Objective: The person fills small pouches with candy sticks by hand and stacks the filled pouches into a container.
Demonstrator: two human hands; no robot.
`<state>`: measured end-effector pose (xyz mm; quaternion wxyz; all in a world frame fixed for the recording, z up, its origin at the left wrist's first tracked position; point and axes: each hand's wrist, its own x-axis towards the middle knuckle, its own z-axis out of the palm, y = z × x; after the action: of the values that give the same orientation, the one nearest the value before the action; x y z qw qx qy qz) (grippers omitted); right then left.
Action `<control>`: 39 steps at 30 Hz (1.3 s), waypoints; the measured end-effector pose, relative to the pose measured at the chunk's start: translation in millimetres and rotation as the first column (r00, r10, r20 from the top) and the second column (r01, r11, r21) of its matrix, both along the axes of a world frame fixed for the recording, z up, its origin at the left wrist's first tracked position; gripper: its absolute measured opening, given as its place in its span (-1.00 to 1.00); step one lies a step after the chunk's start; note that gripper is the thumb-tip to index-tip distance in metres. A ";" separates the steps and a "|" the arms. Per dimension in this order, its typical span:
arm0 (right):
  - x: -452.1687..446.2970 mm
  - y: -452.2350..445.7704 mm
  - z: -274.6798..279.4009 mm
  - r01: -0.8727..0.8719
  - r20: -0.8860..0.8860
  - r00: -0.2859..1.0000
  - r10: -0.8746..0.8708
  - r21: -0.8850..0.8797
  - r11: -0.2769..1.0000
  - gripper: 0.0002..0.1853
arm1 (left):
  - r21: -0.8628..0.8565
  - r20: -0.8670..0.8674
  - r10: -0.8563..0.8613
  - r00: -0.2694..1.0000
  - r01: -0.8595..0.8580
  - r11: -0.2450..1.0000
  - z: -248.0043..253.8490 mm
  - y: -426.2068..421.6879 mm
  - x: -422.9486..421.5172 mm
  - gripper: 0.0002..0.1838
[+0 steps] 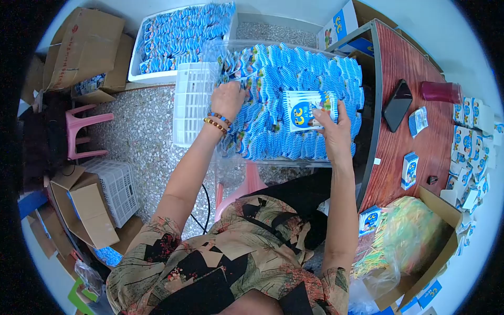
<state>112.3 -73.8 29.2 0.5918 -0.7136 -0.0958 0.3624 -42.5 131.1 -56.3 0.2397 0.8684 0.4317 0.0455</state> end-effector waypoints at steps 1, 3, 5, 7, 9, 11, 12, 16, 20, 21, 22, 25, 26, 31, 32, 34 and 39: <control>-0.1 -0.6 -0.1 0.019 0.018 1.000 -0.018 -0.027 0.999 -0.08 | -0.001 -0.031 -0.001 1.000 0.001 1.000 2.8 -0.6 0.3 -0.75; -2.8 3.2 6.1 0.017 0.013 1.000 -0.017 -0.025 1.000 -0.04 | 0.002 -0.047 0.009 0.999 -0.009 1.000 3.9 -1.2 1.4 -0.75; -6.2 12.0 13.4 0.017 0.008 1.000 -0.017 -0.016 1.000 0.01 | 0.013 -0.061 0.018 0.998 -0.017 1.000 7.0 -0.8 3.1 -0.75; -7.9 23.5 17.3 0.039 -0.028 0.999 -0.038 0.019 0.999 -0.13 | 0.055 0.033 0.078 0.996 -0.079 0.995 11.8 -8.1 4.8 -0.76; -7.7 40.6 13.7 0.007 -0.066 0.998 -0.001 0.088 0.996 -0.13 | 0.073 0.001 0.073 0.997 -0.073 0.995 18.5 -18.0 10.5 -0.77; -16.0 64.7 19.6 -0.065 -0.110 0.990 0.086 0.175 0.982 -0.22 | 0.169 0.056 0.078 0.995 -0.087 0.982 15.6 -31.2 14.8 -0.80; -23.5 79.4 14.5 -0.036 -0.137 0.989 0.062 0.180 0.983 -0.26 | 0.173 0.109 0.066 0.992 -0.085 0.981 15.4 -36.6 11.5 -0.85; -41.5 129.7 -16.7 -0.062 -0.269 0.955 0.127 0.236 0.970 -0.21 | 0.032 0.086 0.074 0.994 -0.077 0.996 14.6 -51.9 14.8 -0.85; -45.6 153.3 -30.4 -0.202 -0.237 0.949 0.206 0.043 0.978 -0.25 | 0.333 0.268 -0.076 0.960 -0.019 0.943 4.3 -59.6 6.7 -0.58; -44.7 155.9 -31.8 -0.202 -0.235 0.950 0.205 0.039 0.979 -0.25 | 0.330 0.271 -0.075 0.960 -0.019 0.944 3.9 -61.1 6.9 -0.58; -43.5 157.8 -33.0 -0.198 -0.226 0.955 0.190 -0.012 0.980 -0.27 | 0.256 0.283 -0.038 0.958 -0.037 0.966 3.6 -63.1 7.6 -0.58; -42.2 156.6 -40.0 -0.208 -0.196 0.961 0.193 -0.059 0.976 -0.22 | 0.063 0.272 0.010 0.962 -0.028 0.998 5.6 -67.1 4.8 -0.57; -41.8 156.0 -43.4 -0.224 -0.181 0.961 0.211 -0.054 0.973 -0.13 | -0.057 0.248 0.018 0.969 -0.004 0.998 6.1 -67.7 2.8 -0.57; -47.1 156.7 -50.8 -0.178 -0.039 0.984 0.175 -0.138 0.974 -0.18 | -0.027 0.407 -0.010 0.913 0.022 0.999 3.2 -66.5 -8.7 -0.54; -46.5 156.8 -50.6 -0.203 0.041 0.976 0.212 -0.171 0.964 -0.18 | -0.096 0.527 0.025 0.849 0.031 0.995 3.3 -64.7 -9.9 -0.55; -42.8 157.4 -77.3 -0.208 0.214 0.942 0.260 -0.237 0.949 -0.19 | -0.130 0.594 0.081 0.800 -0.004 0.992 5.0 -65.6 -12.0 -0.60; -64.9 155.6 -60.6 -0.102 0.405 0.854 0.327 -0.486 0.868 -0.18 | -0.169 0.622 0.182 0.761 -0.097 0.981 26.7 -70.0 -19.0 -0.83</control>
<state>47.4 81.8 -31.4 0.3244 -0.8808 -0.2330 0.2542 -61.5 61.2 -29.6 0.4216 0.7504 0.3909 0.3260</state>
